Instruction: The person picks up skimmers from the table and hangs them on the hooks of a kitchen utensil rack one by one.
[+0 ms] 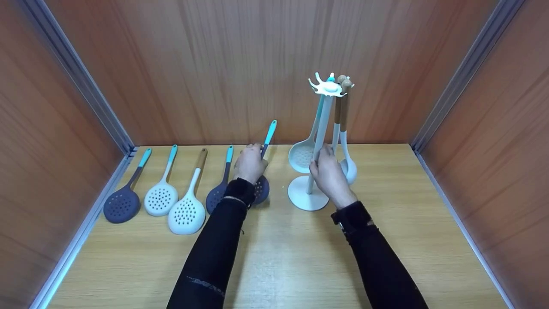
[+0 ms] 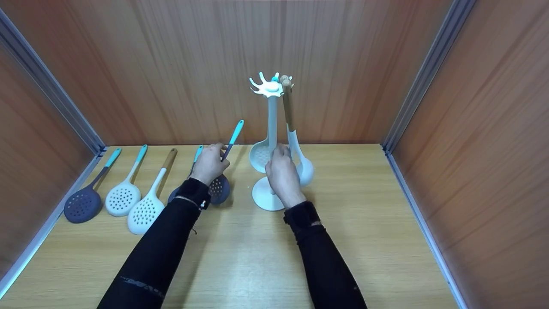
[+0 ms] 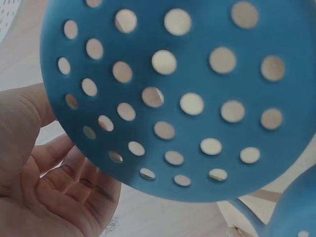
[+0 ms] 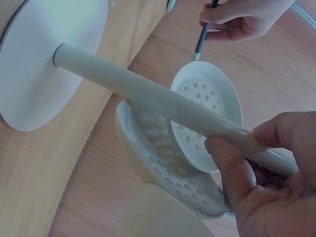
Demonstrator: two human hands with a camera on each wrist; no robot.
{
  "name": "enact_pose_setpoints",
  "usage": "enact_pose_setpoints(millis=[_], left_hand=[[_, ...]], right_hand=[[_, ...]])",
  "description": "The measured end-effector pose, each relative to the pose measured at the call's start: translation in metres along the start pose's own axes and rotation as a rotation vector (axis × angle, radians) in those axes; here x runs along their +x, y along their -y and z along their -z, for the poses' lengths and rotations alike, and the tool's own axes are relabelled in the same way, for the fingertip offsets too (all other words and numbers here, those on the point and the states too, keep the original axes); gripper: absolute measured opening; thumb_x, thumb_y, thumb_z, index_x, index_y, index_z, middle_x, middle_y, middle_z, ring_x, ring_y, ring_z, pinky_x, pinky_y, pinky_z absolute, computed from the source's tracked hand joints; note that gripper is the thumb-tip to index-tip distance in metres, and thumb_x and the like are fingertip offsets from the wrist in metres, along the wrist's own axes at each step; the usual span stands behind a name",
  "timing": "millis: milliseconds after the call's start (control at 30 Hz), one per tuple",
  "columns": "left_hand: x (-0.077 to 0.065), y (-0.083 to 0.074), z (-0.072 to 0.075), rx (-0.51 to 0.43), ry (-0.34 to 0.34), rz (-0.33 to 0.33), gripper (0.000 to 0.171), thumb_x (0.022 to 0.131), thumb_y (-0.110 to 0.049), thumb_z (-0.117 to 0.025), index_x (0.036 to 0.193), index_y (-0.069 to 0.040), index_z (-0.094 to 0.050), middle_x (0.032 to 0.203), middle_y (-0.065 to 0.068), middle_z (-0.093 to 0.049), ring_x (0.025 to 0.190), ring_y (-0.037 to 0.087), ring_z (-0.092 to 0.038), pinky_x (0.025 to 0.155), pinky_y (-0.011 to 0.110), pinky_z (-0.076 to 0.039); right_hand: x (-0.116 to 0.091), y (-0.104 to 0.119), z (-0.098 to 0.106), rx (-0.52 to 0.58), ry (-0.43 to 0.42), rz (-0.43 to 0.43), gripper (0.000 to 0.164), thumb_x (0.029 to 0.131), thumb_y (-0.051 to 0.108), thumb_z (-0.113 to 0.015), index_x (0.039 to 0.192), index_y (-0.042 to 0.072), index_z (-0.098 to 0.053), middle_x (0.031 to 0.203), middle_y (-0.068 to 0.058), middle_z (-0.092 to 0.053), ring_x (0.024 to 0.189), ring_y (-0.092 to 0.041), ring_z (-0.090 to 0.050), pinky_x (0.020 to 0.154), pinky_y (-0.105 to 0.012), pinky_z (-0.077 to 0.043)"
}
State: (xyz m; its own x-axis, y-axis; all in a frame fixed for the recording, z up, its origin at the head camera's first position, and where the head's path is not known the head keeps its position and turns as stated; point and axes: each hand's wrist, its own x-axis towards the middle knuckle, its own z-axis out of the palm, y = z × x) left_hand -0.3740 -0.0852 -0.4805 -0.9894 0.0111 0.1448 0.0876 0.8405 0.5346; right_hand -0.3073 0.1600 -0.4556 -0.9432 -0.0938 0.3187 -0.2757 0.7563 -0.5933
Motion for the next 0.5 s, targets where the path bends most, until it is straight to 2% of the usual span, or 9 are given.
enact_pose_setpoints(millis=[167,367,500], left_hand=[[-0.0036,-0.0032,0.0056,-0.027,-0.031,-0.025,0.044,0.103,-0.002,-0.080,0.146,0.000,-0.073,0.138,0.021,-0.079,0.131,0.041,-0.079,0.112,0.055,-0.067],[-0.0032,-0.0048,0.0091,-0.052,-0.038,-0.017,0.048,0.102,-0.002,-0.079,0.149,-0.002,-0.071,0.135,0.019,-0.078,0.127,0.039,-0.079,0.110,0.054,-0.067],[-0.0020,-0.0035,0.0092,-0.058,-0.075,-0.052,0.049,0.099,0.000,-0.079,0.148,-0.001,-0.072,0.131,0.021,-0.079,0.124,0.041,-0.080,0.107,0.055,-0.067]], right_hand=[[0.0000,-0.0006,0.0002,-0.003,0.005,0.001,0.052,0.116,0.004,-0.062,0.161,-0.018,-0.046,0.146,-0.038,-0.063,0.125,-0.051,-0.078,0.100,-0.056,-0.073],[-0.0004,0.0001,-0.0007,-0.021,-0.008,0.011,0.055,0.116,0.005,-0.063,0.161,-0.020,-0.044,0.146,-0.039,-0.063,0.118,-0.050,-0.080,0.095,-0.054,-0.074],[-0.0013,-0.0014,-0.0010,-0.034,-0.025,0.043,0.058,0.115,0.002,-0.063,0.161,-0.024,-0.042,0.143,-0.041,-0.064,0.116,-0.052,-0.081,0.093,-0.054,-0.075]])
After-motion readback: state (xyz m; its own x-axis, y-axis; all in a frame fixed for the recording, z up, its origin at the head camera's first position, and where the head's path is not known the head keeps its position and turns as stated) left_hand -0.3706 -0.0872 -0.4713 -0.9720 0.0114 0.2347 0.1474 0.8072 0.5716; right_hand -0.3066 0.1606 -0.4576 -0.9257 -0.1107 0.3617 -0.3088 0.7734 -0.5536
